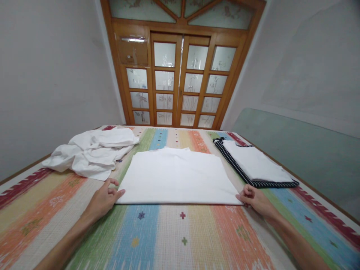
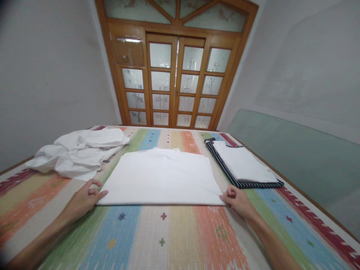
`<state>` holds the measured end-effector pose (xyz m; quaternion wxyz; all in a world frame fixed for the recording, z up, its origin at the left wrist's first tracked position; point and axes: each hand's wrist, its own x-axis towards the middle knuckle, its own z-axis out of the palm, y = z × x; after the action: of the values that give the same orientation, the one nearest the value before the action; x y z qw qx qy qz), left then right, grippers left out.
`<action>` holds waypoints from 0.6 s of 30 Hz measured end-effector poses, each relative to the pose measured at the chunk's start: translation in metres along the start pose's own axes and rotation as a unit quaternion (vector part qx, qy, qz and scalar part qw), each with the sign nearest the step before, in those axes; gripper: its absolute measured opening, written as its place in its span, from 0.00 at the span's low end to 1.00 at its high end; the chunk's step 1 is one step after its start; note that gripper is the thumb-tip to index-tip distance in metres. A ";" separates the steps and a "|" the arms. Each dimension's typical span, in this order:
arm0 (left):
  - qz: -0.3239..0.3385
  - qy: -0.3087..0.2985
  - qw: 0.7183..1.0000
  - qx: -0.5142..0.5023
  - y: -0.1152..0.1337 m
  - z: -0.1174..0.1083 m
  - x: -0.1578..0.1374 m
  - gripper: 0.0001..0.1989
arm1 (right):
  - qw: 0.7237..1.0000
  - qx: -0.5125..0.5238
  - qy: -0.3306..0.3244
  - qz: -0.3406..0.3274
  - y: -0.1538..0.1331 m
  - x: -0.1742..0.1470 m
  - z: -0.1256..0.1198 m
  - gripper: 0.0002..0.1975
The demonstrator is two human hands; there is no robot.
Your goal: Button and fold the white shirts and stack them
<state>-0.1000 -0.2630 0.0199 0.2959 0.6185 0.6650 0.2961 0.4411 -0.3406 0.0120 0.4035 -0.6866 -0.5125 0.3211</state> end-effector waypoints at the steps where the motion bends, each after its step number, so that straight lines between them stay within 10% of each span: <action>1: 0.011 0.005 1.000 0.014 -0.001 -0.001 -0.001 0.24 | 1.000 -0.020 0.003 -0.012 0.001 0.000 -0.001 0.26; 10: 0.204 0.034 0.956 0.206 0.020 -0.003 0.012 0.16 | 0.937 -0.300 0.084 -0.160 -0.028 0.021 0.023 0.10; 18: 0.404 -0.132 0.877 0.224 0.086 0.095 0.028 0.31 | 0.874 -0.263 -0.036 -0.408 -0.089 0.035 0.141 0.23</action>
<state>0.0264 -0.2269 0.0229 0.0885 0.9165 0.3608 0.1485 0.2907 -0.2621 0.0235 0.2847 -0.4851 -0.8268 0.0062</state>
